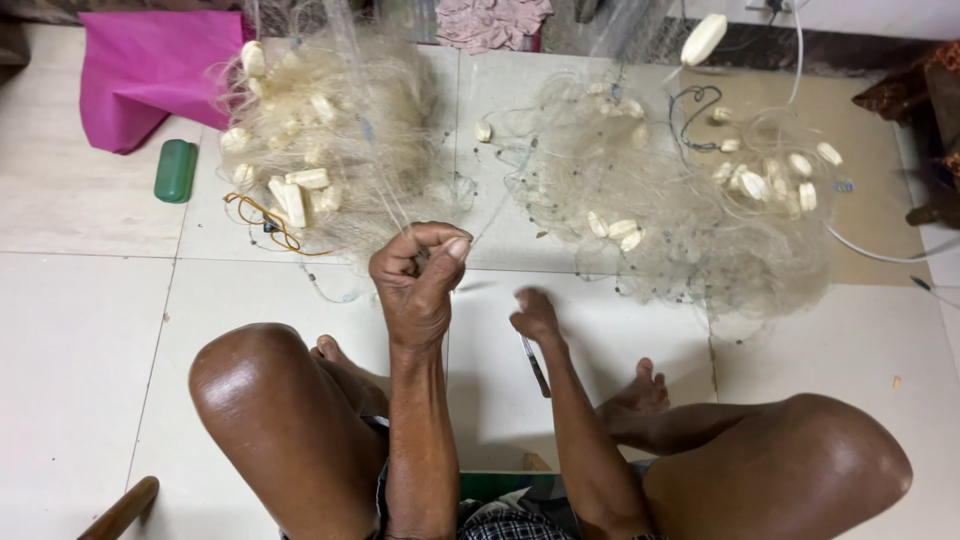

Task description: Repairing a fine-mesh fishing net by tying knots with a netting needle

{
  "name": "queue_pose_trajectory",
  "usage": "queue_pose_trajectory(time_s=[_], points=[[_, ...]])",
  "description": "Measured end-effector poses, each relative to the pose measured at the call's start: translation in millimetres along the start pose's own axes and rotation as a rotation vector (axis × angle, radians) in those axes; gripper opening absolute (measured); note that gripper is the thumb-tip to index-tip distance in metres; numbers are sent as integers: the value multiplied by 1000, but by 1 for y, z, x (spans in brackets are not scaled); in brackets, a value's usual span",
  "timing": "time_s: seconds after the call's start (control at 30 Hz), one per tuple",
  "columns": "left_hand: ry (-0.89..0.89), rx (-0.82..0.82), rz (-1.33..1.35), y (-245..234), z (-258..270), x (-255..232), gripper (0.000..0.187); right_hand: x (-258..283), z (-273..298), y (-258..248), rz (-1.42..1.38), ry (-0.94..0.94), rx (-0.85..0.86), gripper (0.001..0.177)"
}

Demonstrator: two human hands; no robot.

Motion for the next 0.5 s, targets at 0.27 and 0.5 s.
queue_pose_trajectory(time_s=[0.27, 0.5], points=[[-51, -17, 5, 4, 1, 7, 11, 220, 122, -87, -370, -520, 208, 72], [-25, -50, 58, -12, -2, 7, 8, 193, 105, -86, -630, -440, 214, 27]])
Point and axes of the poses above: each hand's wrist, its own z-axis away from the middle knuckle, its own y-axis out of the palm, x = y × z, the point moved 5 cm from there along -z, towards the middle knuckle, and after that the axes turned 1 degree about z, right-handed, at the moved point
